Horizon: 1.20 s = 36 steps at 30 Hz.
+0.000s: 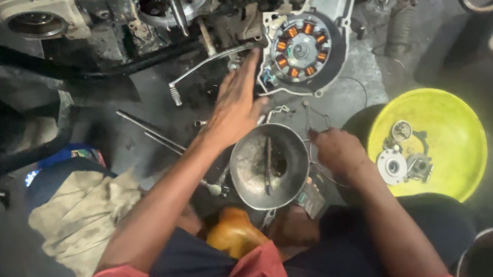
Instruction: The person is repairing a motorcycle engine, specifically working on the stator assembly. They use a cloth to wipe grease from the engine casing and surrounding components, then place the cloth into a metal bowl.
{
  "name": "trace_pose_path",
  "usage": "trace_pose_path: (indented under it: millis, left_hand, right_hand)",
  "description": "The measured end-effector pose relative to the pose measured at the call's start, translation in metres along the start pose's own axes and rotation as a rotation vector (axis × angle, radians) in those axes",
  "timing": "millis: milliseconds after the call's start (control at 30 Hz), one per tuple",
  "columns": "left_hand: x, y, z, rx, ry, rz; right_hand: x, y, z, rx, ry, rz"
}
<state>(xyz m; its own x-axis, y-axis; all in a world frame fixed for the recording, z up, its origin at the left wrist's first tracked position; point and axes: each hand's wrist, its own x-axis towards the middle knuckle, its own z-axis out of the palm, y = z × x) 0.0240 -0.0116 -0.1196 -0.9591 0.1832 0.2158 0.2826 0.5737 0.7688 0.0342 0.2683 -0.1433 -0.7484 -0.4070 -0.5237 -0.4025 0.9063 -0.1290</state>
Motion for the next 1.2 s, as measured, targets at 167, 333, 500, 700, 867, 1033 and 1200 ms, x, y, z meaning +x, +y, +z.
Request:
trace_pose_path:
  millis: [167, 333, 500, 700, 867, 1033, 1200]
  left_hand:
    - [-0.028, 0.033, -0.025, 0.012, -0.017, 0.012]
    - [-0.058, 0.082, -0.073, 0.13, -0.051, 0.073]
    - [-0.129, 0.128, -0.171, 0.463, -0.022, 0.117]
    - [-0.243, 0.127, -0.216, 0.929, 0.049, -0.37]
    - [-0.294, 0.088, -0.179, 1.061, 0.341, -0.339]
    - [-0.328, 0.092, -0.149, 0.242, 0.789, -0.474]
    - [-0.297, 0.145, -0.099, -0.49, 0.564, -0.112]
  right_hand:
    - [-0.009, 0.037, 0.041, 0.02, -0.054, 0.249]
    - [-0.043, 0.012, 0.026, 0.108, 0.012, 0.146]
    - [-0.069, -0.028, -0.012, 0.151, -0.018, 0.028]
    - [-0.068, -0.048, -0.023, 0.144, 0.12, -0.204]
    - [-0.057, -0.062, -0.023, 0.077, -0.034, -0.19]
    - [-0.062, -0.086, -0.037, 0.174, 0.024, -0.412]
    - [-0.091, -0.139, -0.043, 0.884, -0.105, -1.042]
